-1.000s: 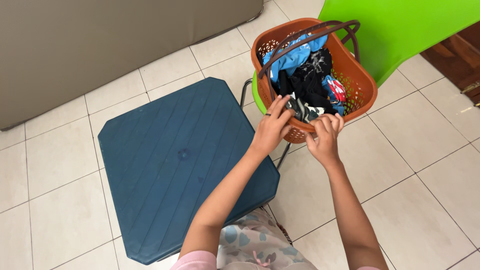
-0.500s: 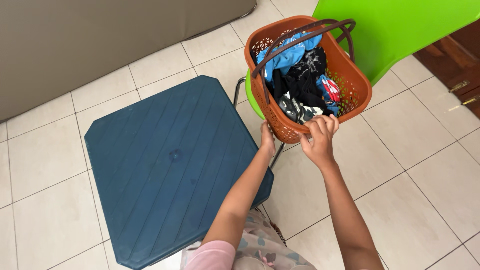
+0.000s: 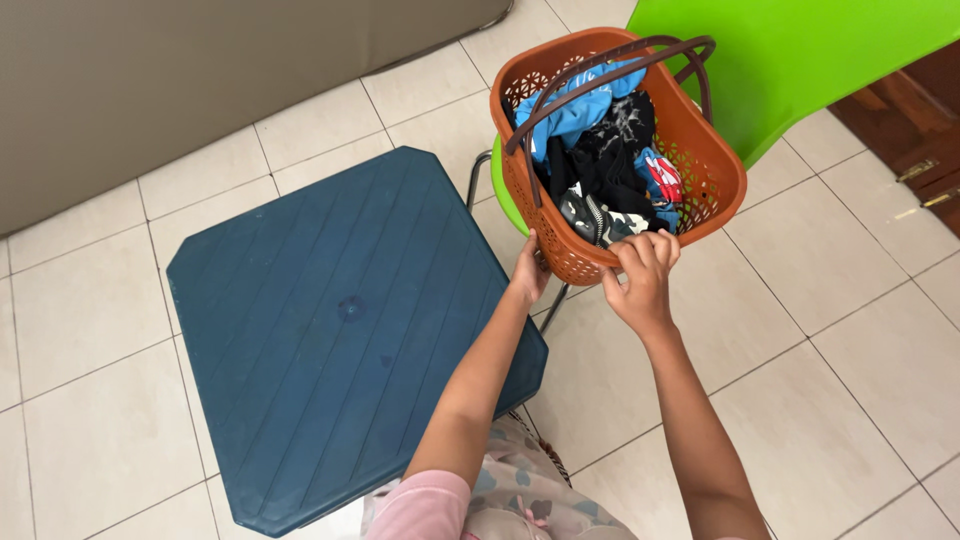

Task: The person takes clothes from a laundry basket and folds them on a blue plastic stool. They handle a black shirt and a patterned garment, smoothing and folding each item before placing it on the stool.

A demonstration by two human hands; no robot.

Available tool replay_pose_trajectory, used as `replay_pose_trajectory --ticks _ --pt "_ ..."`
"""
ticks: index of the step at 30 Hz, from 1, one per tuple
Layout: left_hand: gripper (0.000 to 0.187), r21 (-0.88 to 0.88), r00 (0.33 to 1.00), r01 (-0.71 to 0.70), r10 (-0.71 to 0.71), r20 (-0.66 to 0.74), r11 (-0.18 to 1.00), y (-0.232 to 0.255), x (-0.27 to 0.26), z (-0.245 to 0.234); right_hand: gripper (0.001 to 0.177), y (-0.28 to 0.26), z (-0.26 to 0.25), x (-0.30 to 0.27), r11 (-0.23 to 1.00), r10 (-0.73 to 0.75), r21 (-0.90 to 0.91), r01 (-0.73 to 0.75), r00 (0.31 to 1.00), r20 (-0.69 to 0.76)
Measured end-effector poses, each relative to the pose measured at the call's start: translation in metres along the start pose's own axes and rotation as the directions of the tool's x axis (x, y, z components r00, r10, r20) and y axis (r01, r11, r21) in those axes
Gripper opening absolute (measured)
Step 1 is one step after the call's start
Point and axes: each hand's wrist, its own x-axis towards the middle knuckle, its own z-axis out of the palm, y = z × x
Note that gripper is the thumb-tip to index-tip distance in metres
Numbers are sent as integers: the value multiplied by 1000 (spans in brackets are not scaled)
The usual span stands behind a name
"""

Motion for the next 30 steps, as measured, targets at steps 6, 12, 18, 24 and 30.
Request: replay_pose_trajectory --ticks 6,12,18,24,30 --pt "84 64 999 37 -37 -10 997 8 -10 5 28 2 -2 -1 1000 2 -4 -2 1000 1" --pt "91 212 996 79 -88 34 974 10 -3 -5 28 3 -3 -2 999 -12 -29 12 1000 6" --pt "97 258 990 87 -113 89 962 1 6 -28 32 4 -2 -11 1000 -6 -8 6 1000 14" --pt "109 277 992 76 -102 79 958 -4 -9 -17 32 -4 -9 -6 1000 -26 -17 26 1000 -5" --pt "115 176 986 164 -166 -5 971 -15 -36 2 31 0 -26 -8 999 -34 -2 34 999 -1"
